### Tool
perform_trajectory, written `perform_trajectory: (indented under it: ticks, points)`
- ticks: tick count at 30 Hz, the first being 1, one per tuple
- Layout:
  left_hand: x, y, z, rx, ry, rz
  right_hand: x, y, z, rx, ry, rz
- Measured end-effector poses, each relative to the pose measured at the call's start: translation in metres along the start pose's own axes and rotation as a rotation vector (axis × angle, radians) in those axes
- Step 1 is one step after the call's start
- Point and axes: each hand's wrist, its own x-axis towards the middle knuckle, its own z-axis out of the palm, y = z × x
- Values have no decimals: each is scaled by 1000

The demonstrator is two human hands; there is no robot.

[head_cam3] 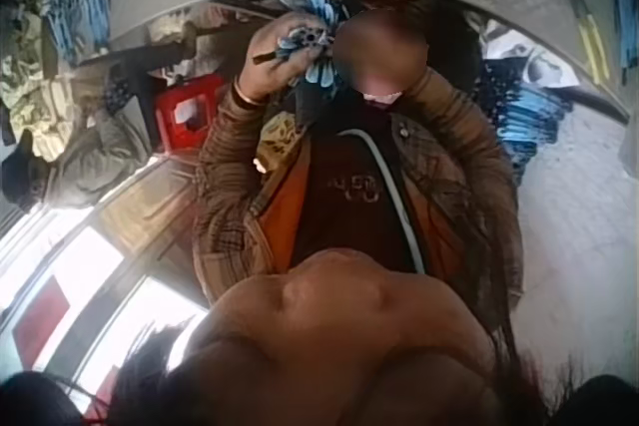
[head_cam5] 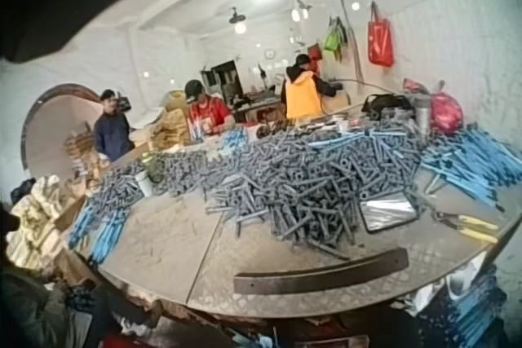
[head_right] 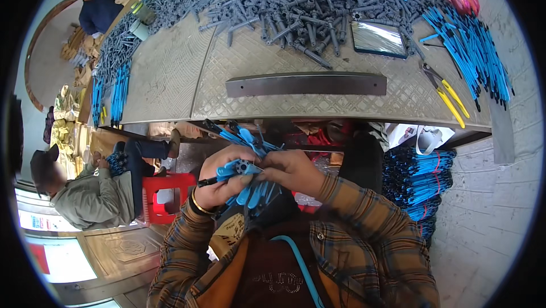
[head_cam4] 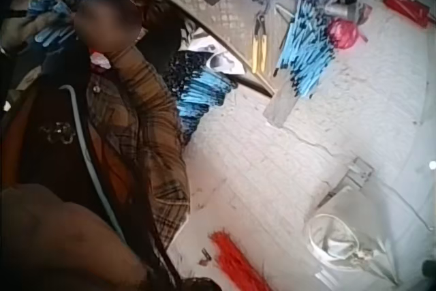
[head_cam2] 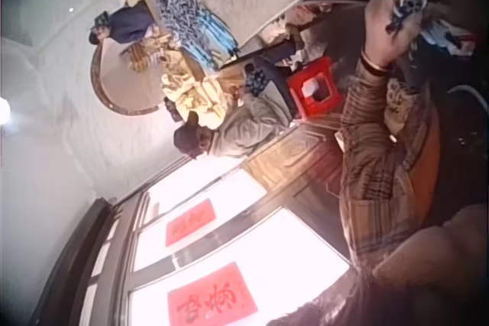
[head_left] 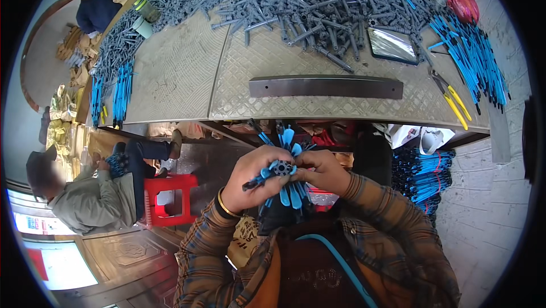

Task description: The person assembles and bundles blue plastic wire components by hand, trimming them with pliers.

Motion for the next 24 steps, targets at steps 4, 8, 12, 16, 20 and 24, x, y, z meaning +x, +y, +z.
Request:
perform_trajectory:
  ticks: [4,8,12,16,20,24]
  points:
    - [0,2,1,19,-41,29,2,14,-18,225,-130,160]
    - [1,1,-1,14,-50,26,9,-2,-17,0,-201,-59]
    - [0,0,0,10,-25,24,7,-6,-9,-174,-37,-72]
    - [-1,3,4,11,10,-27,-1,1,7,-108,125,-72]
    - [-5,6,14,15,76,-144,1,1,10,-149,146,-15]
    - [-6,3,19,22,182,-195,6,-13,6,-274,131,-62]
